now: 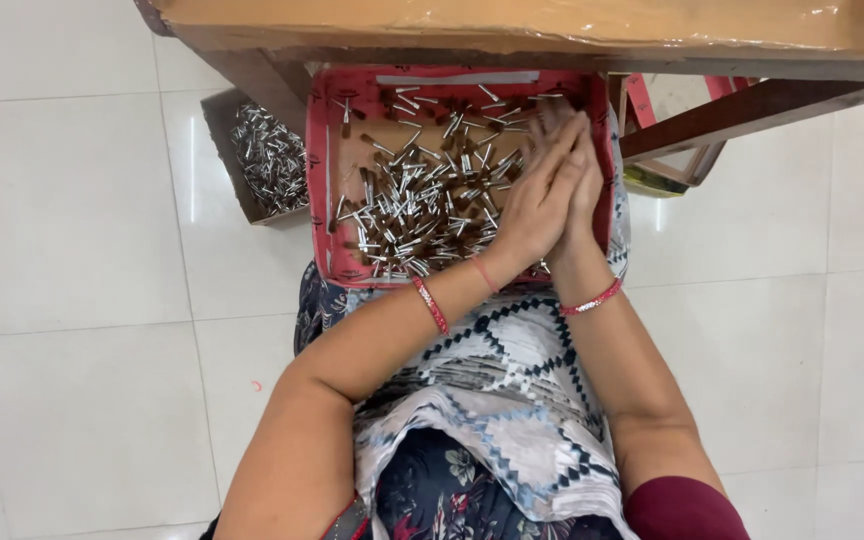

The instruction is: The person sorts small, cylindrical metal parts from a red tray on their lap. They gather the parts into a bundle with both hands, then place the bundle onto a wooden table. The person repeats this process, picking up more parts from the tray and arranging them into neat stacks on the table.

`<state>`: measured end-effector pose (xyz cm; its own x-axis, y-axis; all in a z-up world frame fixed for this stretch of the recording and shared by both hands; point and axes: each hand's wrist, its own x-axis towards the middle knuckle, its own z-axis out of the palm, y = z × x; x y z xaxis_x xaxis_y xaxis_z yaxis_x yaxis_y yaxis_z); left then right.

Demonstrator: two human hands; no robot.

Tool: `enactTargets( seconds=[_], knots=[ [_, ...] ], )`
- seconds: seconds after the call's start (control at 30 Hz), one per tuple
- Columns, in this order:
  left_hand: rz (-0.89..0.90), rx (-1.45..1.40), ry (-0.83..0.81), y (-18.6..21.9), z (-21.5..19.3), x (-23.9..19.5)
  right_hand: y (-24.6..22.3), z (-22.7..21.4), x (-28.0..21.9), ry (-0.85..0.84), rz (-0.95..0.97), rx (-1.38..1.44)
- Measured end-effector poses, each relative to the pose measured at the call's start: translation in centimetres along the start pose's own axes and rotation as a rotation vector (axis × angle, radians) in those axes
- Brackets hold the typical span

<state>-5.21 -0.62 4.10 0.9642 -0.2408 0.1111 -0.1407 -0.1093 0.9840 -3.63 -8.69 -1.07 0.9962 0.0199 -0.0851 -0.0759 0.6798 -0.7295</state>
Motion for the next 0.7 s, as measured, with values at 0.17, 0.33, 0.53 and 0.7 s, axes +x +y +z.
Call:
enactTargets(
  seconds=[0.17, 0.33, 0.53, 0.7],
  knots=[
    [0.036, 0.202, 0.155, -2.7, -0.5, 2.9, -1.2, 2.8, -0.5, 0.199, 0.075, -0.042],
    [-0.088, 0.035, 0.032, -0.6, -1.4, 2.4, -0.2, 0.7, -0.3, -0.063, -0.147, -0.086],
    [-0.003, 0.339, 0.247, -4.8, -1.6, 5.5, -0.9, 1.3, -0.4, -0.132, -0.091, 0.026],
    [-0.013, 0.033, 0.069, 1.7, -1.6, 1.3, -1.7, 3.5, 0.1, 0.32, 0.133, 0.007]
  ],
)
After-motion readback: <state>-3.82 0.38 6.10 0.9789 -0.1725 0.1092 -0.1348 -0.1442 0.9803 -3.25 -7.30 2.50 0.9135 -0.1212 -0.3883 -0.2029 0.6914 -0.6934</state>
